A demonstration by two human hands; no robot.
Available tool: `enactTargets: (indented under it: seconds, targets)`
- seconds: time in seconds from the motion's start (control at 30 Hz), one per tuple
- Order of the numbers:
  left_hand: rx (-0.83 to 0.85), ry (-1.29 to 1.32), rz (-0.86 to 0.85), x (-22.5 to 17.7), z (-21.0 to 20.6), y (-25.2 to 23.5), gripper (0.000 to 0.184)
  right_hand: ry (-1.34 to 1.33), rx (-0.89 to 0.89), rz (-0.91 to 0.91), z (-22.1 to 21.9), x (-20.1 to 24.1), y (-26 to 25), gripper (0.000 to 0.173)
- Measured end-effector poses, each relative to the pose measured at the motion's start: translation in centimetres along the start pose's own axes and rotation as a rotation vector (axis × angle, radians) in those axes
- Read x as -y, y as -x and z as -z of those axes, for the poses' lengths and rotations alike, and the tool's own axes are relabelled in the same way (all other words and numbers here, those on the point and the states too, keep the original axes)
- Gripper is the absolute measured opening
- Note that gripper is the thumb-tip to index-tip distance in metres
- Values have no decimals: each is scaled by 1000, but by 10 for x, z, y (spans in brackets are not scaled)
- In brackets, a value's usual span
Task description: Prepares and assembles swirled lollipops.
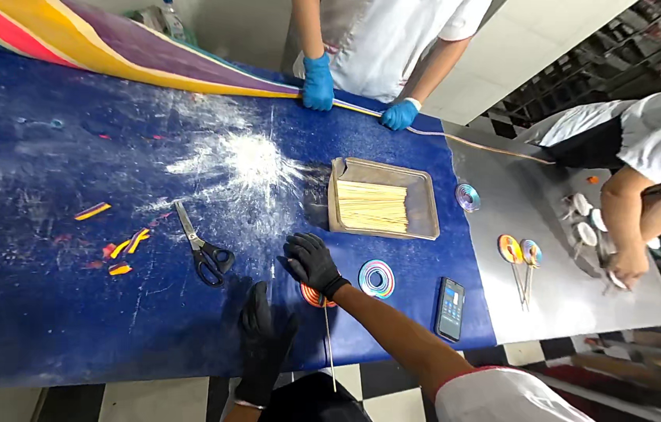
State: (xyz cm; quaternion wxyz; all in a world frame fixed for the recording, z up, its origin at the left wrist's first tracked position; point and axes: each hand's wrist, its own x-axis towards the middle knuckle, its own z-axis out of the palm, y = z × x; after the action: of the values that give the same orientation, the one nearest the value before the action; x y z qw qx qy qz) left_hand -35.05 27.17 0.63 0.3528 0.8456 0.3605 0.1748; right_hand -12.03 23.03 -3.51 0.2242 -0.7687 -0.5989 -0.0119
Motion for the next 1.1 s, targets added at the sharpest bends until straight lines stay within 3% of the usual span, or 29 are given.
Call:
enactTargets:
  seconds: [0.1,0.2,0.33,0.5,0.63,0.7,0.77,0.9,1.1]
  targets:
    - [95,-208,-94,-12,-23,-12,123,-25,76,-45,4,3,2,43]
    - [171,-303,-160,-25,-38,-37,136,-188,54,-76,14,1,0,39]
    - [213,-366,-153,-28,-52,-44,144,-54,84,-42,11,3,20,42]
    - [276,-394,9,-42,-64,-50,150,-16,100,-69,9,2,17,44]
    - [302,-285,-1,-48,-48,-43,141,30,187,-127,23,12,16,44]
    - [239,-120,21,-36,-23,-44,129,76,1,-291,39,23,23,42]
    - [165,4,108,-21,4,-37,108,135,-111,-425,37,32,44,53]
    - [19,84,168,14,23,-22,86,177,71,-356,5,39,59,89]
    - [80,173,167,4,24,-8,75,91,234,-357,20,35,51,93]
